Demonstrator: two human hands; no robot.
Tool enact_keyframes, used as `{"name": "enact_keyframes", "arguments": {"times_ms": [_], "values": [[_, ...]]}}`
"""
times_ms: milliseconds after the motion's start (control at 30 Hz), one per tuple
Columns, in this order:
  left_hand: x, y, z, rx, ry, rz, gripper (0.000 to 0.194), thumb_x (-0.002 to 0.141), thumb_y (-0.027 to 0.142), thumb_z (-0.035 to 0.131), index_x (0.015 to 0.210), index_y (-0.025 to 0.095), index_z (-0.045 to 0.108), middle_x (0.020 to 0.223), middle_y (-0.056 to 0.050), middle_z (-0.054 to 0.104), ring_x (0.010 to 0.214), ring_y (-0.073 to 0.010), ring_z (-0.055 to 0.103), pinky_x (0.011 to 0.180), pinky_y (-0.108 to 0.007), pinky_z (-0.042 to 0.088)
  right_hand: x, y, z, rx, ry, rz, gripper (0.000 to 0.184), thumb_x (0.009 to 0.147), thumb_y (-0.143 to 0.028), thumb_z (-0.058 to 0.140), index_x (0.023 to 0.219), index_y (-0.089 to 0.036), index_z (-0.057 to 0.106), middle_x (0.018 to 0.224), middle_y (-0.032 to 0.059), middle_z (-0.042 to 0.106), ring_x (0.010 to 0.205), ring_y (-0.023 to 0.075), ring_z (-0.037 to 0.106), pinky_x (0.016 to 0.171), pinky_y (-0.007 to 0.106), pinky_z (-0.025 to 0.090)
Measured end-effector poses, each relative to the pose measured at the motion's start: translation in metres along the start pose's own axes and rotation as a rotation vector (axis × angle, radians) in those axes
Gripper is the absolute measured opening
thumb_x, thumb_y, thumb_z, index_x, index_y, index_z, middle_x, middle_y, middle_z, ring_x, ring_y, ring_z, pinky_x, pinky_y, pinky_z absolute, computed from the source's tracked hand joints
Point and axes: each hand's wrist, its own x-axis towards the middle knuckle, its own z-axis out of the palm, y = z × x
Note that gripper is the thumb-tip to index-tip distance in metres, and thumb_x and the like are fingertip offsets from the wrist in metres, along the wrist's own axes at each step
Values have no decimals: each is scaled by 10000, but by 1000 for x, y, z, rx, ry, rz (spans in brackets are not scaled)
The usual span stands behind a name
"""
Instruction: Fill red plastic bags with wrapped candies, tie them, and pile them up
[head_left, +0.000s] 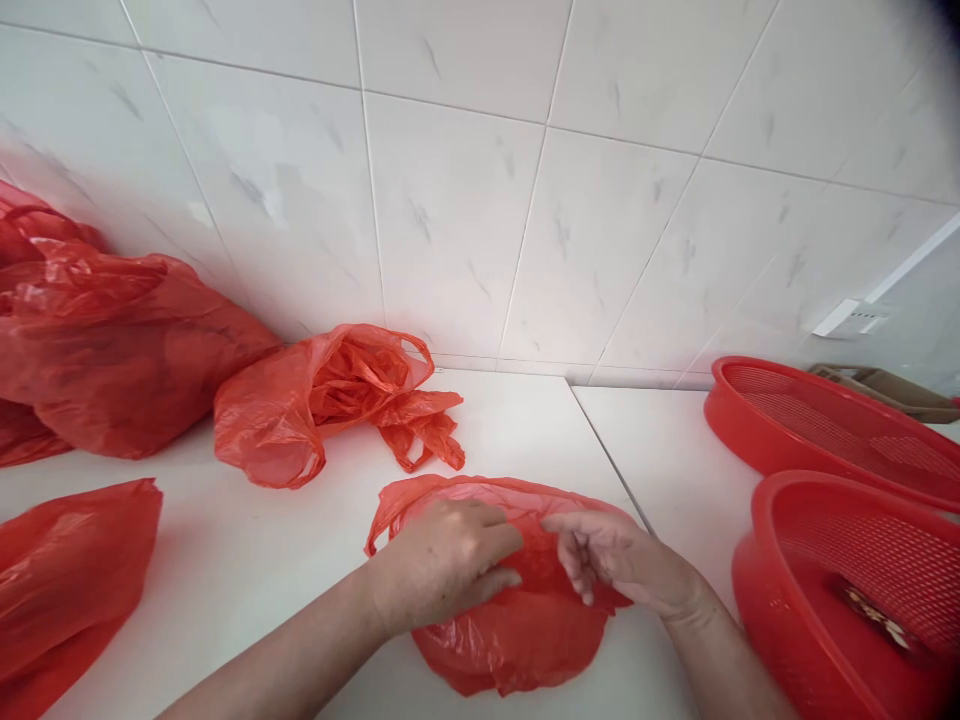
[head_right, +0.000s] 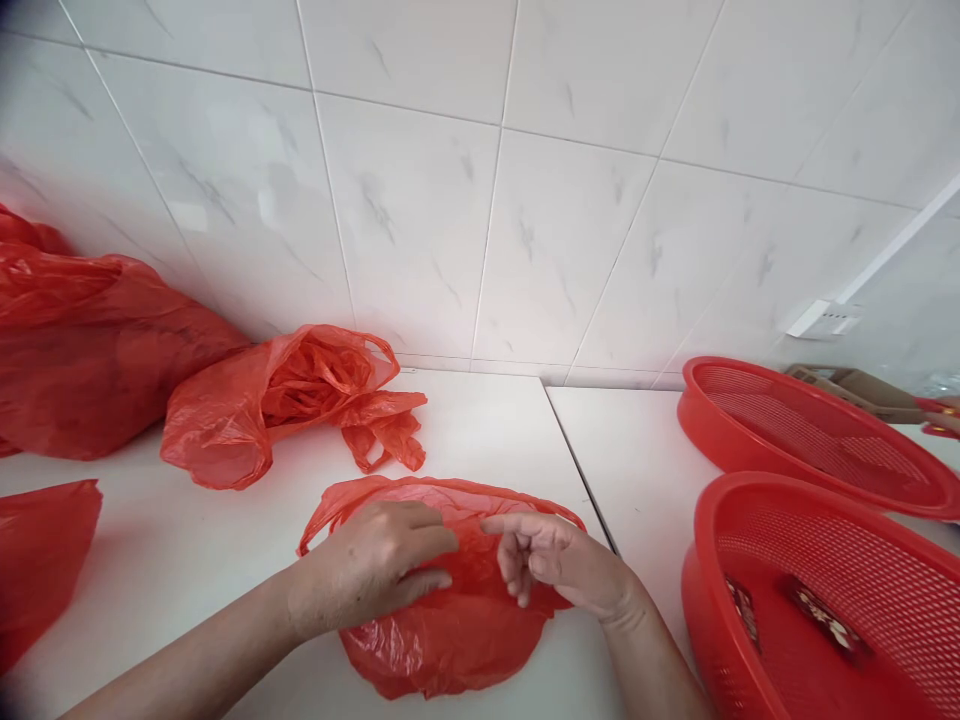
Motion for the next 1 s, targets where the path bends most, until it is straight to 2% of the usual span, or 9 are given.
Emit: {"name": "enact_keyframes", "arguments": {"times_ms": [100,200,333,400,500,633,767,867,1000], "values": [[-1,15,3,-107,-63,63,208,707,377,709,795,215,614,741,-10,626,616,-166,526,509,-283,302,12,5,13,109,-15,47,789,657,-563,723,1320,-212,478,1219,149,573,1059,249,585,854,382,475],[-3,27,11,-179,-183,57,154,678,308,743,680,222,615,633,17,621,543,-155,530,467,-274,300,22,7,22,173,98,8,700,719,-525,686,1314,-218,484,1415,154,421,1217,263,493,1009,438,377],[-5,37,18,-200,-360,37,163,712,114,670,784,259,681,623,27,670,523,-159,574,464,-257,347,26,8,15,217,339,-79,522,814,-477,585,1264,-219,530,1439,138,397,1200,250,513,999,441,396],[-5,40,16,-223,-346,46,197,734,135,661,885,259,686,679,13,694,562,-164,595,491,-258,384,25,7,9,190,441,-90,503,822,-462,577,1259,-215,536,1401,133,440,1149,246,546,950,425,440],[-3,38,6,-176,-139,71,148,818,178,571,921,238,658,787,-18,689,681,-173,598,575,-271,422,22,2,11,-49,608,-92,493,812,-441,595,1251,-223,539,1215,105,570,947,211,613,785,366,511],[0,18,-4,51,348,-14,207,873,136,456,970,233,610,970,-61,624,864,-190,573,754,-331,451,24,-3,34,-596,807,-198,319,849,-386,539,1123,-233,596,1026,57,622,903,197,600,773,355,508],[0,-16,1,148,791,-201,388,829,191,575,1198,263,477,1332,-108,401,1223,-268,425,969,-448,404,32,6,52,-1050,625,-307,347,882,-328,490,1204,-235,579,1250,91,565,1170,261,494,984,461,412],[-1,-37,9,-78,872,-357,564,801,306,625,1299,269,362,1367,-110,372,1277,-277,381,1001,-463,399,38,11,56,-1175,443,-216,354,889,-276,475,1222,-229,585,1247,88,582,1168,264,503,1008,477,391],[-1,-46,16,-421,888,-630,515,784,430,612,1235,251,439,1229,-83,516,1135,-265,521,965,-439,437,32,-8,69,-1136,484,-147,427,854,-334,568,1261,-208,567,1323,84,538,1243,251,446,1067,432,344]]}}
